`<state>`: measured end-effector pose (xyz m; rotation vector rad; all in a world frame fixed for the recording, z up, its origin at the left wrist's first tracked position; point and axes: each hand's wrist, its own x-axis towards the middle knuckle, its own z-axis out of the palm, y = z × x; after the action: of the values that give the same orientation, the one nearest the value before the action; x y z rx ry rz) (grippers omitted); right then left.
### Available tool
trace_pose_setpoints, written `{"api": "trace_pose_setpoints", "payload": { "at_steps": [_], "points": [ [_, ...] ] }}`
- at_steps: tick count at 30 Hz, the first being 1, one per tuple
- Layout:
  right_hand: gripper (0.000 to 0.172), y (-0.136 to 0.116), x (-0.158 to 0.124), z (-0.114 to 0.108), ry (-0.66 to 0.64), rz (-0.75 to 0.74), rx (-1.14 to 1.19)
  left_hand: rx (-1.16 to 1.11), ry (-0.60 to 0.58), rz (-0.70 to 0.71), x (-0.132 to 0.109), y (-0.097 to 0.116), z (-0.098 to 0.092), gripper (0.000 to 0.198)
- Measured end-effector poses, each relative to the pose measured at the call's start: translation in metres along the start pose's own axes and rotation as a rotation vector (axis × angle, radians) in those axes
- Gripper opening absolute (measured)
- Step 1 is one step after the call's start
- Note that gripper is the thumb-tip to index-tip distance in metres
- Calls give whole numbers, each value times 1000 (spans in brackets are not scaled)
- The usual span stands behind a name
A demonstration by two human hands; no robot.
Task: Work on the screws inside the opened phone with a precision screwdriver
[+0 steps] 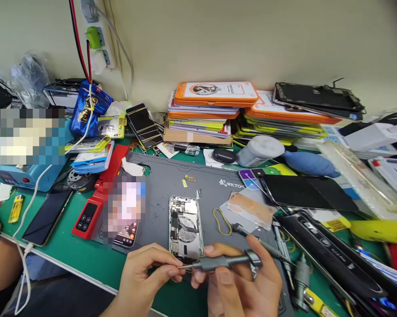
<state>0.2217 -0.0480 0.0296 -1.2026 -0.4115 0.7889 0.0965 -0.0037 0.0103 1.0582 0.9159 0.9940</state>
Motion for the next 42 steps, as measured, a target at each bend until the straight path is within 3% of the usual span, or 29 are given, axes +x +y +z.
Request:
{"api": "trace_pose_setpoints", "payload": {
  "at_steps": [6, 13, 20, 27, 31, 36, 42],
  "points": [
    [44, 8, 7, -10, -93, -124, -2, 39, -15, 34, 0, 5, -2, 14],
    [45, 9, 13, -15, -172, -74, 47, 50, -25, 33, 1, 6, -4, 12],
    [46, 8, 12, -18, -165, -7, 54, 30, -35, 61, 1, 5, -3, 5],
    [50, 9, 17, -22, -203, 127, 65, 21, -61, 63, -1, 5, -4, 6],
    [47, 8, 17, -23, -222, 120, 64, -3, -72, 51, -3, 3, -5, 5],
    [52, 8, 16, -23, -151, 144, 38, -13, -93, 52, -4, 3, -5, 5],
    [48, 9, 18, -27, -195, 121, 64, -23, -102, 53, -2, 3, -5, 4]
  ]
}}
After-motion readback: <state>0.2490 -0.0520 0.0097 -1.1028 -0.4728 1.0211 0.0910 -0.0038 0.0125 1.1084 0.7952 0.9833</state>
